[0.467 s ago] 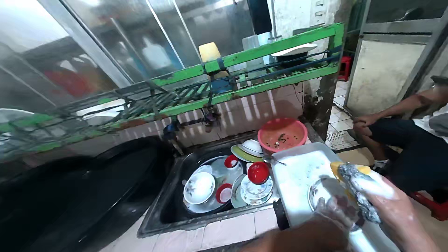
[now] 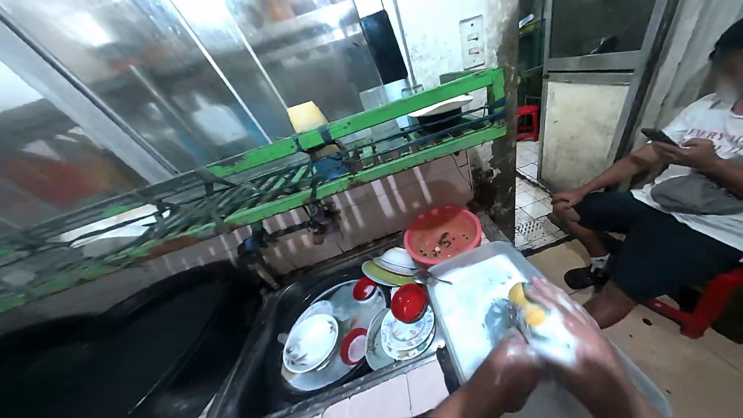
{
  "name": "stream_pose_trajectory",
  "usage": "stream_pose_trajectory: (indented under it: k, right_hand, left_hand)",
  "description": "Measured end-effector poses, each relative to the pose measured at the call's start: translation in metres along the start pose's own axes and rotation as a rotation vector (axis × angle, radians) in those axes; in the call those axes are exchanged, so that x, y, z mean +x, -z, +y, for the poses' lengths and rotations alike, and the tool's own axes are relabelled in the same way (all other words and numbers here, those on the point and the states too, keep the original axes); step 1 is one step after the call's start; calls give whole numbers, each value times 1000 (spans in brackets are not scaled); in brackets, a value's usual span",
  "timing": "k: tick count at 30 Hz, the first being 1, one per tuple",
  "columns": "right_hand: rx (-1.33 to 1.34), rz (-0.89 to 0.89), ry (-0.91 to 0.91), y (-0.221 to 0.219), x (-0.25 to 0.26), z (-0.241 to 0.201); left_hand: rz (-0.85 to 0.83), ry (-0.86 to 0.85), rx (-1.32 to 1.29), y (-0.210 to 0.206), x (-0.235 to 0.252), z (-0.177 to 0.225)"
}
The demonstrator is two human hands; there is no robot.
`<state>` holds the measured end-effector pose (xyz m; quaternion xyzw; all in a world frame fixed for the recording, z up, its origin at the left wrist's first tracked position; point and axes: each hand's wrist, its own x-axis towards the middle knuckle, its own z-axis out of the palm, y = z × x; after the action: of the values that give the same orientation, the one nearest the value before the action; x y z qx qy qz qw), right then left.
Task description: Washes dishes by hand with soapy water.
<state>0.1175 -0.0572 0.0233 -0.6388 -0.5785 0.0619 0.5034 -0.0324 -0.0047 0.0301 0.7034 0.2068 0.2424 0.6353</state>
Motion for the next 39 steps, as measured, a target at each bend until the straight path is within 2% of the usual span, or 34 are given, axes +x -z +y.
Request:
stream_pose_trajectory:
  k: [3,4,5,6,7,9,10,11,13,15,16,18,20,21,22,24,26,27,29,30,32,33,34,35,36,38,39]
  right_hand:
    - [204,-189,-592,16,56,-5]
    - [259,-230,-712,15,69,-3]
    - [262,-261,-735,11,75,-7]
    - [210,-285,-672,5,71,-16]
    - [136,-302,-536,-5,60,-27]
    - [20,-264,-164,-29,27,-45]
    - [34,-220,-80,-40,21,-44]
    - [117,-225,-144,-41,24,-40]
    - [276,-286,-501,-31,57,-29]
    - [350,-311,-737,-26,78,-18]
    - [333,-279,-714,-27,76,-20]
    - [263,-163,-473,-40,48,-33]
    - [282,17,-174,-63,17,-30]
    - [346,66,-155,-69,12,-25]
    - [383,66,-272,-65,16,-23]
    - [338,-62,-565,-45,48,-14]
    - [161,-262,-670,-31,77,-15]
    - [51,-340,-620,-30,83,-26]
    - [-141,-383,-362,-37,71,-55]
    - [-215,-312,-167,-47,56,-61]
    - [-225,-68,235,-70,30,-45]
    - [-163,29,364,-78,22,-31]
    - [-66,98,418,-82,18,-18]
    - [51,130,388,-81,15,-5]
    - [194,140,262,-78,15,3]
    - [377,107,-235,-57,34,3]
    - [384,33,-436,-45,49,4]
  left_hand:
    - [-17,106,124,-1,-14,23]
    - [12,98,83,-1,-18,23]
    - [51,71,-28,2,-20,17]
    - [109,66,-150,5,-19,8]
    - [180,81,-203,11,-17,2]
    - [263,137,-79,26,-22,5]
    - [263,171,-37,31,-26,10]
    - [244,174,-82,34,-27,9]
    - [214,160,-271,33,-32,10]
    - [308,121,-453,28,-30,10]
    - [403,112,-534,28,-25,10]
    - [599,130,-694,35,-10,14]
    - [684,119,-816,46,0,18]
    - [692,131,-825,48,0,19]
    - [674,161,-799,47,-2,18]
    - [586,234,-696,43,-7,15]
    - [485,236,-607,34,-6,7]
    - [497,237,-598,31,-1,4]
    - [703,292,-708,28,16,11]
    - [795,291,-797,31,23,18]
    - [833,250,-983,46,29,30]
    - [822,220,-1043,56,30,34]
    - [801,185,-1079,64,29,37]
    - [750,151,-1126,70,27,38]
    - [688,130,-1170,74,23,36]
    - [646,174,-1130,72,15,32]
    - [654,227,-1002,67,12,30]
